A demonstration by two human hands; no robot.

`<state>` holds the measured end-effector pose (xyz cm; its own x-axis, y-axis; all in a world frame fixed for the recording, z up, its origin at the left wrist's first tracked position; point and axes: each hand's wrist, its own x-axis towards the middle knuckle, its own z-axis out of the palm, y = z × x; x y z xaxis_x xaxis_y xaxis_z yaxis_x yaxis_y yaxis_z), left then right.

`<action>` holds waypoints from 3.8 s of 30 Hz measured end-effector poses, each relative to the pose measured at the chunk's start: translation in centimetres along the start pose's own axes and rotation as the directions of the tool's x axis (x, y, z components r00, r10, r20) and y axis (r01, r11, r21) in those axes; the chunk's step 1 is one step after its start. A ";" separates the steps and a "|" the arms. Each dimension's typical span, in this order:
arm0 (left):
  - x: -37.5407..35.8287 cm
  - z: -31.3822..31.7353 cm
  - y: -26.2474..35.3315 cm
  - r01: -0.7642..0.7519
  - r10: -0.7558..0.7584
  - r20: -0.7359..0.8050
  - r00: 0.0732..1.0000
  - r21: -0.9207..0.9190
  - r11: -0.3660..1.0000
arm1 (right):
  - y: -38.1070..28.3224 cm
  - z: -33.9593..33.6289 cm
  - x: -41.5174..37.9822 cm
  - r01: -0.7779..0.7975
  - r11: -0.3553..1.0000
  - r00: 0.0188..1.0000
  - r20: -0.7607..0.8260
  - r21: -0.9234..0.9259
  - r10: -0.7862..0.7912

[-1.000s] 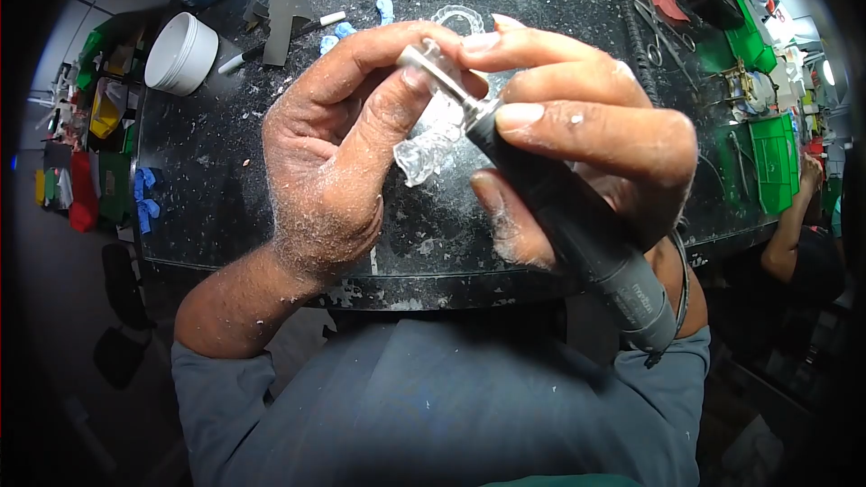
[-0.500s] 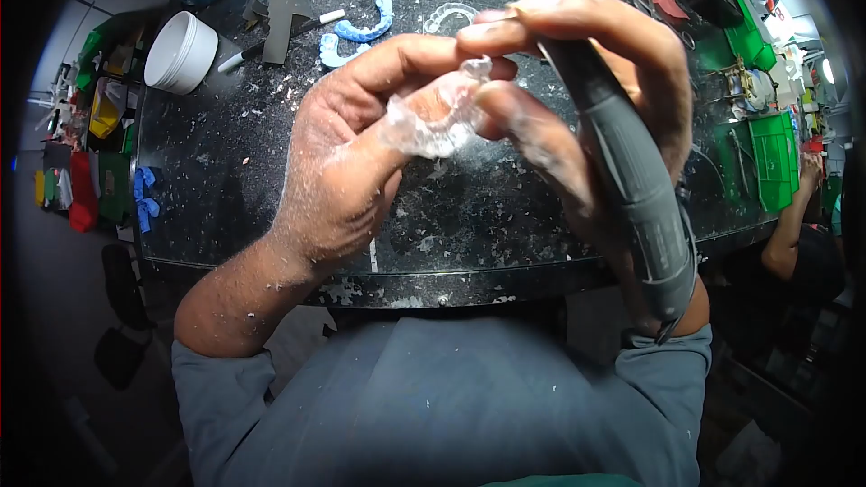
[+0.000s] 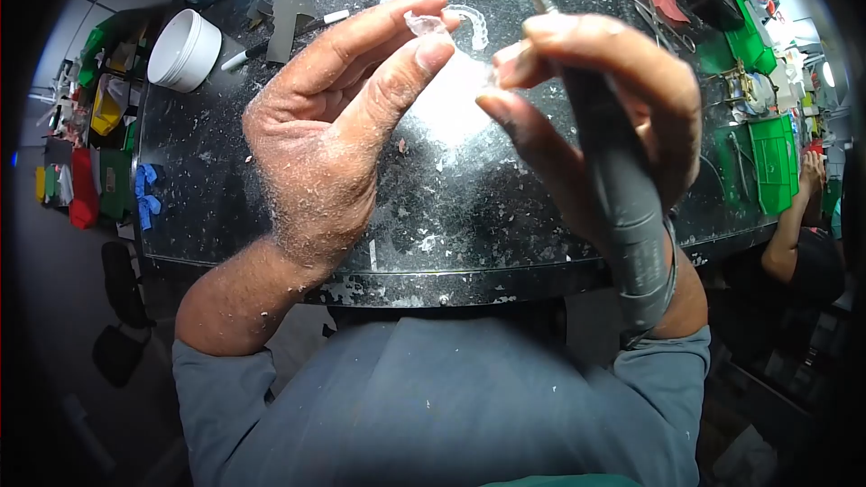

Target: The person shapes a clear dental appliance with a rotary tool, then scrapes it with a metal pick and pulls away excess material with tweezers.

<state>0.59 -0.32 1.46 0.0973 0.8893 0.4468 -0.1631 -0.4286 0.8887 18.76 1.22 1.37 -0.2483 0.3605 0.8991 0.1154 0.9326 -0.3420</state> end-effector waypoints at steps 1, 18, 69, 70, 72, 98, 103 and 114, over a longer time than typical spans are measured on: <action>0.0 0.0 0.0 -0.001 0.001 0.000 1.000 0.000 1.000 | -0.1 0.1 0.0 0.038 0.999 0.999 0.022 -0.025 -0.037; 0.0 -0.3 -0.5 0.082 -0.078 0.040 0.996 -0.138 0.987 | -1.5 -0.7 -0.3 -0.153 0.983 0.981 0.104 -0.104 0.163; 0.0 -0.3 -0.6 0.011 -0.010 0.009 1.000 -0.064 0.998 | -1.7 0.0 -0.5 -0.203 0.979 0.975 0.088 -0.014 0.204; -0.1 -0.2 -0.6 -0.003 0.004 0.009 1.000 -0.100 0.995 | -1.9 0.0 -0.4 -0.221 0.975 0.969 0.119 0.008 0.218; -0.1 -0.1 -0.7 -0.017 0.018 0.007 1.000 -0.134 0.991 | -2.0 -0.1 -0.4 -0.238 0.971 0.961 0.150 0.031 0.231; -0.2 -0.1 -0.4 0.036 -0.037 -0.011 0.999 -0.030 0.999 | -2.4 -0.7 1.5 -0.092 0.989 0.941 0.315 -0.117 0.124; -0.2 -0.1 -0.4 0.035 -0.036 -0.022 0.999 -0.051 0.998 | -1.0 -0.2 -0.2 -0.017 0.986 0.992 0.118 -0.168 0.037; -0.1 -0.2 -0.4 0.015 -0.016 -0.012 1.000 -0.076 0.997 | -2.0 0.1 -0.1 -0.159 0.983 0.979 0.115 -0.089 0.168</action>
<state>0.48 -0.28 1.07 0.0883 0.8979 0.4313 -0.2354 -0.4019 0.8849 18.46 -0.68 1.98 -0.3340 0.5121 0.7913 0.2389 0.8581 -0.4545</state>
